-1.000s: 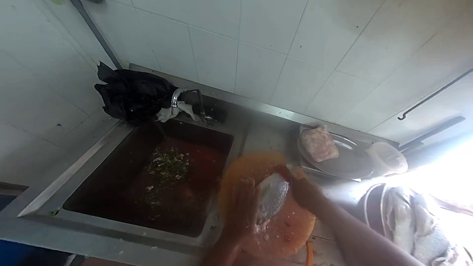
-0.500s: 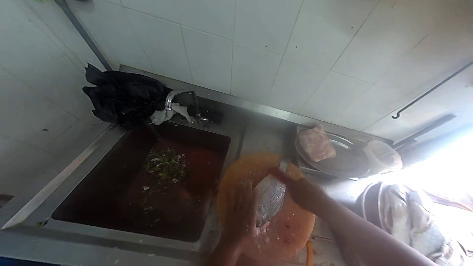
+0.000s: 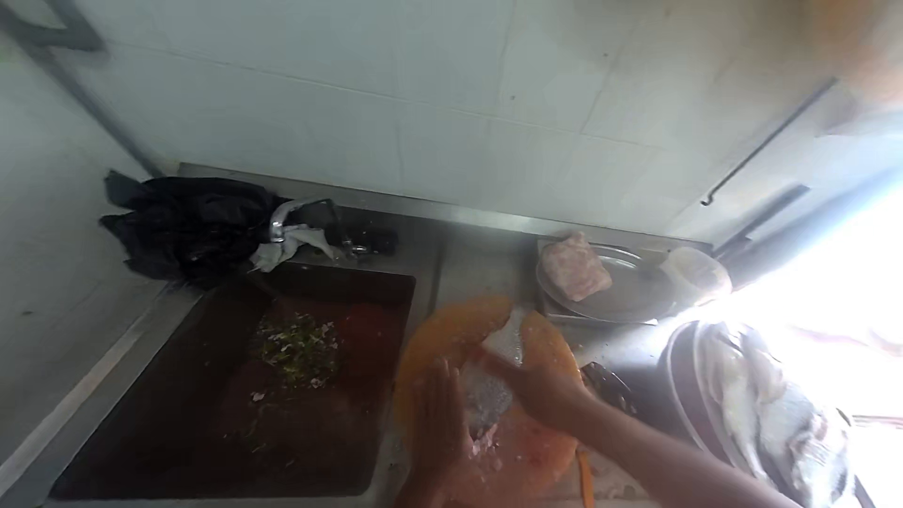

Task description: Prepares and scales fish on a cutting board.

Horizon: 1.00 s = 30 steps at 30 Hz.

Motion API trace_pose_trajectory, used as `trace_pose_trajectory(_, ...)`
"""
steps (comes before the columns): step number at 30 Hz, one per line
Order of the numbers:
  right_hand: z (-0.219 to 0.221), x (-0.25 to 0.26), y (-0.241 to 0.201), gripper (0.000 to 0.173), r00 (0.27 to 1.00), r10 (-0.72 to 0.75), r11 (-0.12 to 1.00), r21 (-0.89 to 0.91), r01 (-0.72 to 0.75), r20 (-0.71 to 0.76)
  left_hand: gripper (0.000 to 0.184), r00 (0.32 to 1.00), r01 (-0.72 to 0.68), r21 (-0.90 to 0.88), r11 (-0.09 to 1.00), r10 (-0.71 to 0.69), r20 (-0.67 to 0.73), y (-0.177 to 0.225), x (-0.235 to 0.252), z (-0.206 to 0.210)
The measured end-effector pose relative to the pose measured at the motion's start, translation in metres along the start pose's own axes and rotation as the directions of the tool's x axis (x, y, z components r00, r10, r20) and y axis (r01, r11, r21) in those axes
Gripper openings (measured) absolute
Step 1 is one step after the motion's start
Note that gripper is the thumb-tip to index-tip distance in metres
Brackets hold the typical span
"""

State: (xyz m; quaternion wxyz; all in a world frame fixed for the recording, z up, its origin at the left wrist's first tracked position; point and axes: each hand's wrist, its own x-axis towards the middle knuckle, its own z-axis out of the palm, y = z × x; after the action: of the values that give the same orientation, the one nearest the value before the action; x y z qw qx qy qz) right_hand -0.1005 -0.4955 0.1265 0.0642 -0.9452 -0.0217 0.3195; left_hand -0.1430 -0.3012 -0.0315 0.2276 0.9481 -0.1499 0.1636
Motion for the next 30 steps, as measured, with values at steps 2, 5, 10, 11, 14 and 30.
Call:
trace_pose_trajectory(2,0.001,0.029,0.03,0.056,0.989,0.127,0.992,-0.013,-0.129,-0.077,0.132,1.0,0.006,-0.012,1.0,-0.006,0.017,0.001,-0.003,0.002)
trace_pose_trajectory(5,0.013,0.002,-0.007,0.053,0.998,0.059,0.998,-0.01,-0.059,-0.005,0.131,1.0,-0.02,-0.003,1.0,0.02,0.013,-0.002,0.0,0.001)
trace_pose_trajectory(10,-0.01,0.022,0.021,0.061,0.993,-0.052,0.998,0.029,0.055,-0.102,0.133,0.999,-0.037,0.038,0.999,0.037,0.002,-0.001,-0.003,0.004)
trace_pose_trajectory(11,-0.007,0.038,0.031,0.065,0.988,0.04,0.999,0.001,-0.04,-0.146,0.132,0.999,-0.027,0.045,0.999,0.026,0.026,0.002,-0.003,0.0)
trace_pose_trajectory(14,0.004,0.023,0.004,0.064,0.995,0.058,0.996,-0.062,-0.063,-0.086,0.133,0.999,-0.03,0.041,0.999,0.029,0.036,0.002,0.0,-0.004)
trace_pose_trajectory(30,0.063,-0.088,0.063,0.059,0.951,0.128,0.808,0.585,0.065,-0.282,0.063,0.846,0.429,-0.375,0.822,-0.219,0.487,-0.006,0.032,-0.069)
